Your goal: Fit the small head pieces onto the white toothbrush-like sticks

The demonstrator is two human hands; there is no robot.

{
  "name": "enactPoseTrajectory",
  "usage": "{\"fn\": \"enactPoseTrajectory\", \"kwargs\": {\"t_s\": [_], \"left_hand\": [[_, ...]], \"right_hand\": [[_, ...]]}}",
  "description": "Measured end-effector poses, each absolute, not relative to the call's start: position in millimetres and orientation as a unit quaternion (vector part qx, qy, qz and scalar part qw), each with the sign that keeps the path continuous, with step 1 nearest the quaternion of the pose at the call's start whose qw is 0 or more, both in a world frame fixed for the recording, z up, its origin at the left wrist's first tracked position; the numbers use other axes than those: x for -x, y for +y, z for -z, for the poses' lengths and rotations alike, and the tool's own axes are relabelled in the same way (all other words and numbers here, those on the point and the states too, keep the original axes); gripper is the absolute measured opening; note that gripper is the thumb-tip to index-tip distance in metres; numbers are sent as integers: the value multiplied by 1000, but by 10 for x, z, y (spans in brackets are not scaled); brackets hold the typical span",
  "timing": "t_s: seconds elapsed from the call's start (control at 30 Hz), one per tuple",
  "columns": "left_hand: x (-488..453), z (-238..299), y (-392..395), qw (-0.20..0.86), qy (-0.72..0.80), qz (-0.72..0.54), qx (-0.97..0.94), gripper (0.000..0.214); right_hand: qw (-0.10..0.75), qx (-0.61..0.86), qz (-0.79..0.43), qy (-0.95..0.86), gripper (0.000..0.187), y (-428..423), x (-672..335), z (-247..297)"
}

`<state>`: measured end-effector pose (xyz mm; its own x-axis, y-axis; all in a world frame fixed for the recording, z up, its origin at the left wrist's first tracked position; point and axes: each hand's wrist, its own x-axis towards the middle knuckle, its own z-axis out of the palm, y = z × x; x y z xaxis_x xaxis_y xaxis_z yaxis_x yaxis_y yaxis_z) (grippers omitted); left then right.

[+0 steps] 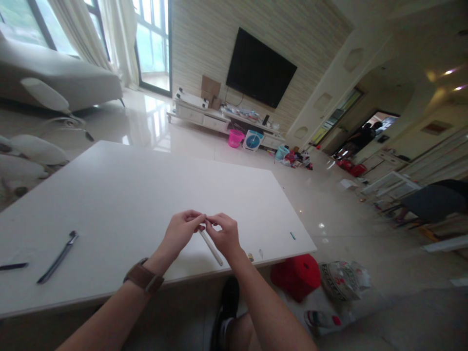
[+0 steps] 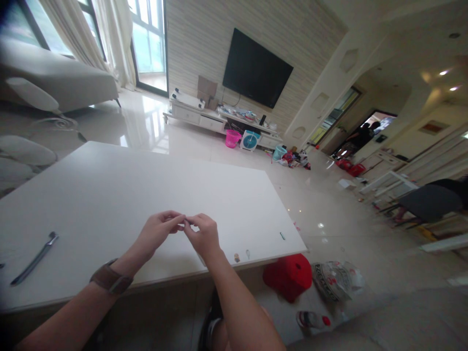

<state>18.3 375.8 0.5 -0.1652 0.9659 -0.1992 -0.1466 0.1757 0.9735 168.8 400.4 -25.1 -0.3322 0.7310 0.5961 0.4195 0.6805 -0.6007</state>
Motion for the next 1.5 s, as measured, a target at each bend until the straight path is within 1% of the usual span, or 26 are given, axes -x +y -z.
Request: {"fn": "enactPoseTrajectory", "kwargs": {"t_s": [0.27, 0.47, 0.67, 0.8, 0.87, 0.9, 0.97, 1.0, 1.1, 1.23, 1.37, 1.5], "left_hand": [[-203, 0, 3711, 553, 549, -491, -389, 43], [-197, -9, 3657, 572, 545, -472, -391, 40], [-158, -27, 3638, 569, 547, -471, -394, 38], [-144, -60, 3600, 573, 547, -471, -387, 38], [-140, -78, 3573, 573, 545, -474, -387, 37], [-138, -86, 3561, 573, 544, -475, -387, 37], [-132, -94, 3544, 573, 543, -478, -386, 36], [-130, -96, 3538, 573, 542, -480, -385, 36], [-129, -98, 3531, 573, 539, -483, -383, 34], [-144, -111, 3526, 571, 542, -483, -383, 34], [-154, -136, 3531, 557, 552, -478, -396, 34], [-145, -138, 3565, 539, 563, -476, -407, 33]], "right_hand": [[454, 363, -164, -797, 15, 3951, -1756, 246], [460, 395, -144, -782, 15, 3892, -1828, 228], [504, 458, -176, -711, 15, 3863, -2074, -44], [518, 513, -184, -659, 23, 3980, -2403, -194], [480, 547, -155, -667, 27, 4068, -2677, -165], [442, 571, -126, -680, 28, 4109, -2848, -120], [321, 634, -50, -702, 27, 4164, -3249, 22], [292, 653, -41, -697, 24, 4174, -3468, 112], [236, 704, -18, -670, 19, 4127, -4117, 406], [155, 759, 15, -632, 20, 4011, -4763, 771], [83, 780, 40, -619, 22, 3994, -5068, 1069], [34, 770, 59, -635, 27, 4023, -5136, 1266]]}}
